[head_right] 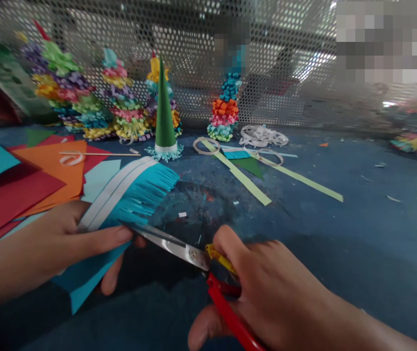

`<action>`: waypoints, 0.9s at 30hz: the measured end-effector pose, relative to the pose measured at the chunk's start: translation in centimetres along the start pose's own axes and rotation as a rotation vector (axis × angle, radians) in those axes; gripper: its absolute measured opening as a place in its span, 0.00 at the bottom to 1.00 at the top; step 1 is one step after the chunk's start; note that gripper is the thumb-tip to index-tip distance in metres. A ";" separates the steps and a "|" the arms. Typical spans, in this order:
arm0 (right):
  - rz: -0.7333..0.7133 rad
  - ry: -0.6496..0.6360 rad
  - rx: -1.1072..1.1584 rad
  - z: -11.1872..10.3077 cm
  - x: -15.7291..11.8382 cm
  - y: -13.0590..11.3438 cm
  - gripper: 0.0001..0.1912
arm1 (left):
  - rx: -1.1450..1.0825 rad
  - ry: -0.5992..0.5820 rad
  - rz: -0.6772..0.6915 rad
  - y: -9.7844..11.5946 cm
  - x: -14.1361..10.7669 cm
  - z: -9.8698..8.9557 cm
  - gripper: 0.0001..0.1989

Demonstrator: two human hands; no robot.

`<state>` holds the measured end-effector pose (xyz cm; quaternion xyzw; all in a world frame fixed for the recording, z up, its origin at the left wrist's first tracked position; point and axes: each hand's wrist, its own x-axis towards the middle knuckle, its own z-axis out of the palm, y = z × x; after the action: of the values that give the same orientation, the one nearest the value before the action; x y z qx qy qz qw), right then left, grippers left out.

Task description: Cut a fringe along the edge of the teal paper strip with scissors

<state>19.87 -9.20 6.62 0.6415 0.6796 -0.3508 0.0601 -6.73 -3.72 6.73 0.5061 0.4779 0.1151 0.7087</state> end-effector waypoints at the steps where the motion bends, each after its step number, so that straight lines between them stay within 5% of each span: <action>1: -0.012 0.001 0.034 0.0 0.0 0.1 0.24 | 0.012 -0.009 0.009 0.0 0.0 0.0 0.10; 15: -0.102 0.000 0.160 0.5 -0.1 0.6 0.19 | 0.011 -0.011 0.018 -0.2 0.5 -0.2 0.14; 21: -0.054 0.007 0.014 0.6 -0.4 0.7 0.21 | 0.256 0.169 0.136 0.2 0.2 -0.3 0.16; 27: -0.078 0.011 -0.067 0.7 0.0 0.6 0.24 | 0.279 0.174 0.172 0.3 0.4 -0.5 0.19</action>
<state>20.13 -9.66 5.89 0.6142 0.7157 -0.3263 0.0641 -6.80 -3.03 6.73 0.6267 0.5038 0.1513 0.5749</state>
